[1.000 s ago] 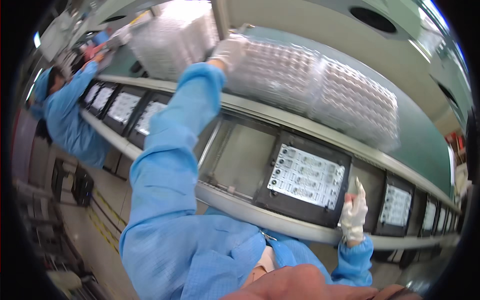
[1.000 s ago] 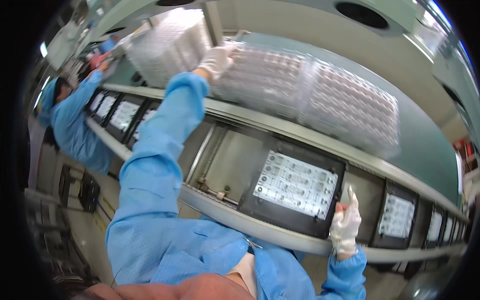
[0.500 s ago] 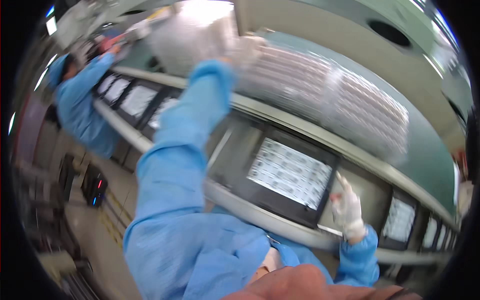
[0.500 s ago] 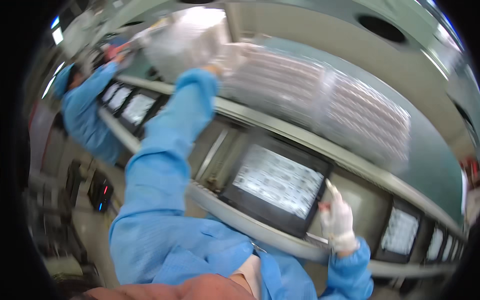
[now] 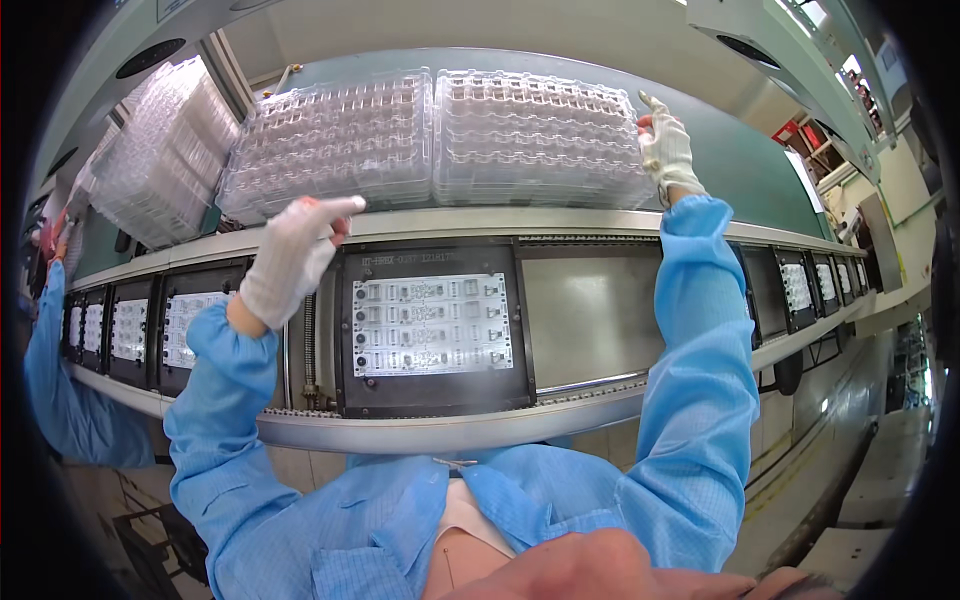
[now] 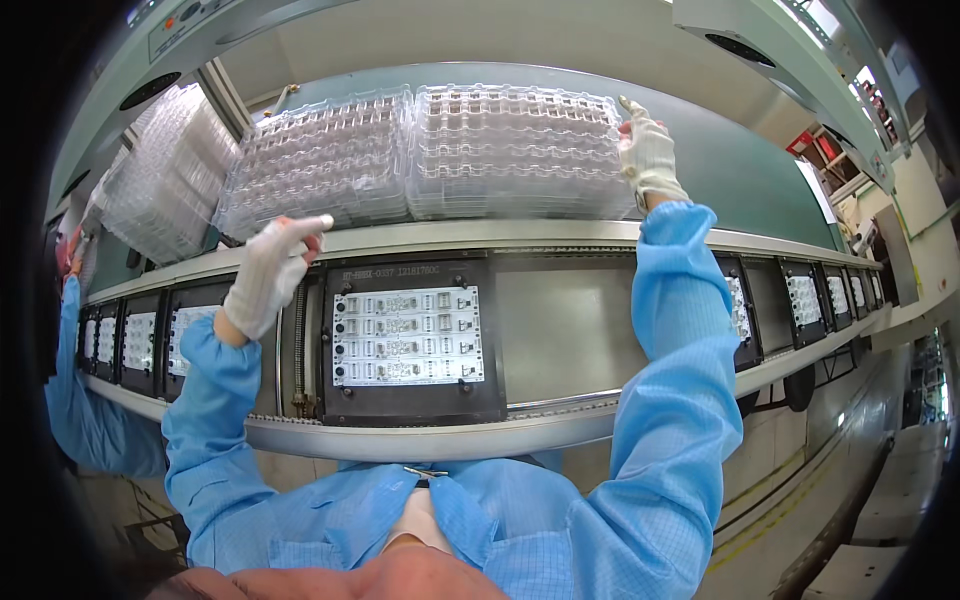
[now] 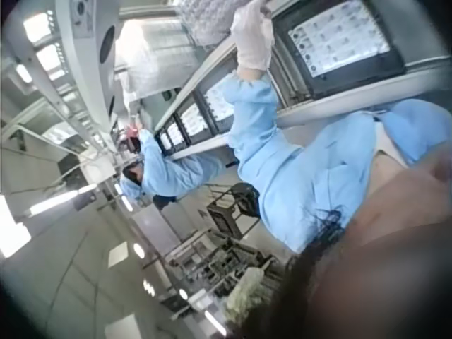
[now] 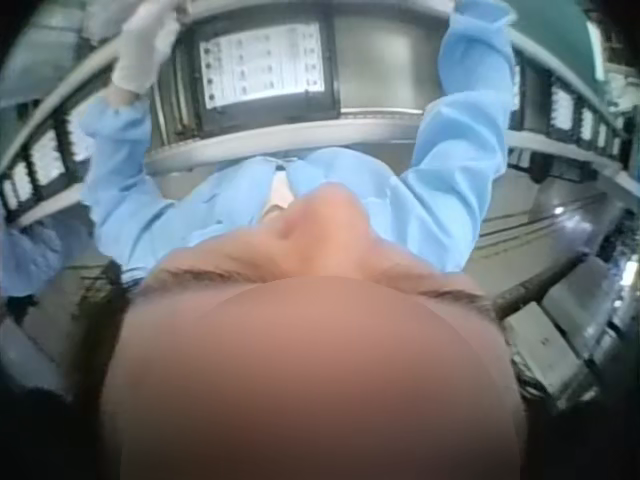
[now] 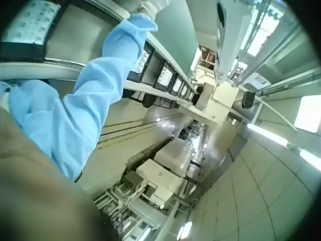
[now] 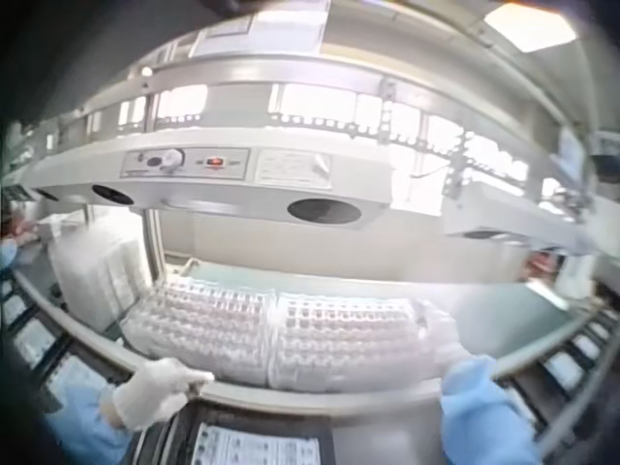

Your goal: Inspecting and placing components on printed circuit boards on a moving assembly line.

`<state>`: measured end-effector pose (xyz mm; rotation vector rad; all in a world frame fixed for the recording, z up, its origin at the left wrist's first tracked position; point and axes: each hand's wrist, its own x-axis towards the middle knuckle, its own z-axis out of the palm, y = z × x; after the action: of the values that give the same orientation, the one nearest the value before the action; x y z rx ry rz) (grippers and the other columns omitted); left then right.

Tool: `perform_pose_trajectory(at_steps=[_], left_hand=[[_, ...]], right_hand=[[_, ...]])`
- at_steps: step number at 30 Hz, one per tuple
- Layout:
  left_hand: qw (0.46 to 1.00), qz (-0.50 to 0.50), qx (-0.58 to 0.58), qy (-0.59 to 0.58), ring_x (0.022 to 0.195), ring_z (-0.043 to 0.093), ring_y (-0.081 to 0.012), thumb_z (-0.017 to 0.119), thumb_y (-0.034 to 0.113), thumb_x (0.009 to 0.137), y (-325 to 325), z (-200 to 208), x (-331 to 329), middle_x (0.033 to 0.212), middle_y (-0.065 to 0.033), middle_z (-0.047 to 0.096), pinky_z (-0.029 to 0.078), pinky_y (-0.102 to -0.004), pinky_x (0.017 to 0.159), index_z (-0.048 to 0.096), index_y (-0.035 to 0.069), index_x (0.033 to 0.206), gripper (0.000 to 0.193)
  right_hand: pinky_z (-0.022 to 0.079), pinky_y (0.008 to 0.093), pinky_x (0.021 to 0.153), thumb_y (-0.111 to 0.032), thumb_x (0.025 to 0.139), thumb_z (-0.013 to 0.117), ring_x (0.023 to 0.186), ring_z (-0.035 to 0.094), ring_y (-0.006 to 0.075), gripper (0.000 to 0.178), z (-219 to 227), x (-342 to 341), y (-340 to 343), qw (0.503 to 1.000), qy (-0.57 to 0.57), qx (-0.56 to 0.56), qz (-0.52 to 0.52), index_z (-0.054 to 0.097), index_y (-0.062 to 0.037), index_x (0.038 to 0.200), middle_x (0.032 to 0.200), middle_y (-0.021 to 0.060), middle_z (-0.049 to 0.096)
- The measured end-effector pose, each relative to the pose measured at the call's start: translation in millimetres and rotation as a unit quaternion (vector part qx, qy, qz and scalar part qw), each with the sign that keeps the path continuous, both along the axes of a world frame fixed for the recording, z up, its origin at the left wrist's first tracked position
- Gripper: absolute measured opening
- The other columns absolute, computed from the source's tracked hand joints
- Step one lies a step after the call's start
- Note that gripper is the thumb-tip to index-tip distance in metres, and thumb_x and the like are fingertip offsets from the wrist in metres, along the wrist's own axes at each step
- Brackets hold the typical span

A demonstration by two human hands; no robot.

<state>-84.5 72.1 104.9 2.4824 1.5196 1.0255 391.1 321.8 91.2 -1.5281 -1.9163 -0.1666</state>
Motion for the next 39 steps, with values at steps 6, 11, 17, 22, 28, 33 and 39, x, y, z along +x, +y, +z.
perform_pose_trajectory(at_steps=[6, 11, 17, 22, 28, 33, 39], left_hand=[[0.998, -0.030, -0.057, 0.021, 0.080, 0.066, -0.0257, 0.064, -0.009, 0.077, -46.7, -19.3, 4.4, 0.088, -0.0105, 0.066, 0.055, -0.0349, 0.072, 0.067, 0.006, 0.118, 0.044], [0.998, -0.002, -0.054, 0.013, 0.083, 0.067, -0.0301, 0.065, -0.008, 0.076, -77.0, -33.9, 11.3, 0.090, -0.0131, 0.068, 0.055, -0.0380, 0.075, 0.068, 0.008, 0.117, 0.044], [0.999, -0.035, -0.033, -0.003, 0.085, 0.066, -0.0264, 0.067, 0.001, 0.080, -56.9, -56.3, 34.7, 0.083, -0.0060, 0.068, 0.054, -0.0383, 0.080, 0.069, 0.008, 0.108, 0.030], [0.994, -0.064, -0.039, 0.074, 0.084, 0.065, -0.0242, 0.073, 0.004, 0.079, -75.1, -60.2, 29.5, 0.085, -0.0032, 0.070, 0.052, -0.0364, 0.079, 0.069, 0.009, 0.112, 0.034], [0.990, -0.091, -0.061, 0.091, 0.083, 0.064, -0.0251, 0.071, 0.005, 0.082, -73.4, -67.4, 30.9, 0.086, -0.0042, 0.069, 0.051, -0.0368, 0.079, 0.068, 0.009, 0.113, 0.031], [0.985, -0.094, -0.062, 0.129, 0.083, 0.064, -0.0258, 0.070, 0.005, 0.084, -69.5, -68.1, 37.2, 0.086, -0.0051, 0.068, 0.050, -0.0373, 0.081, 0.067, 0.009, 0.114, 0.030], [0.984, -0.075, -0.086, 0.135, 0.078, 0.066, -0.0259, 0.070, 0.005, 0.077, -67.6, -67.2, 37.0, 0.079, -0.0056, 0.068, 0.053, -0.0384, 0.076, 0.067, 0.010, 0.108, 0.032]], right_hand=[[0.053, 0.0396, 0.092, -0.018, 0.094, 0.056, 0.095, 0.069, 0.0304, 0.048, -12.2, -22.3, 57.5, 0.968, 0.015, -0.242, -0.069, 0.055, -0.0254, 0.142, 0.107, 0.0129, 0.071], [0.054, 0.0465, 0.092, -0.018, 0.091, 0.058, 0.100, 0.068, 0.0378, 0.049, 1.0, -35.9, 55.0, 0.970, -0.233, -0.057, -0.044, 0.057, -0.0209, 0.140, 0.106, 0.0185, 0.072], [0.052, 0.0427, 0.087, -0.010, 0.091, 0.054, 0.093, 0.068, 0.0269, 0.051, 33.0, -13.1, 25.2, 0.994, -0.105, 0.015, -0.037, 0.056, -0.0229, 0.141, 0.098, 0.0116, 0.069], [0.053, 0.0391, 0.084, -0.001, 0.091, 0.055, 0.091, 0.067, 0.0226, 0.055, 17.7, -69.2, -75.5, 0.979, 0.081, 0.071, 0.175, 0.056, -0.0192, 0.142, 0.096, 0.0090, 0.069], [0.054, 0.0383, 0.085, 0.006, 0.082, 0.055, 0.082, 0.068, 0.0203, 0.062, -9.2, -93.8, -171.3, 0.966, 0.085, 0.057, 0.236, 0.057, -0.0156, 0.141, 0.090, 0.0078, 0.069], [0.052, 0.0343, 0.079, 0.005, 0.081, 0.058, 0.077, 0.065, 0.0202, 0.063, -35.3, -102.8, -195.9, 0.961, 0.095, 0.068, 0.250, 0.058, -0.0162, 0.140, 0.080, 0.0054, 0.068], [0.053, 0.0296, 0.079, 0.009, 0.085, 0.059, 0.081, 0.063, 0.0154, 0.062, -61.0, -110.7, -206.8, 0.952, 0.145, -0.049, 0.264, 0.055, -0.0118, 0.143, 0.089, 0.0070, 0.065]])
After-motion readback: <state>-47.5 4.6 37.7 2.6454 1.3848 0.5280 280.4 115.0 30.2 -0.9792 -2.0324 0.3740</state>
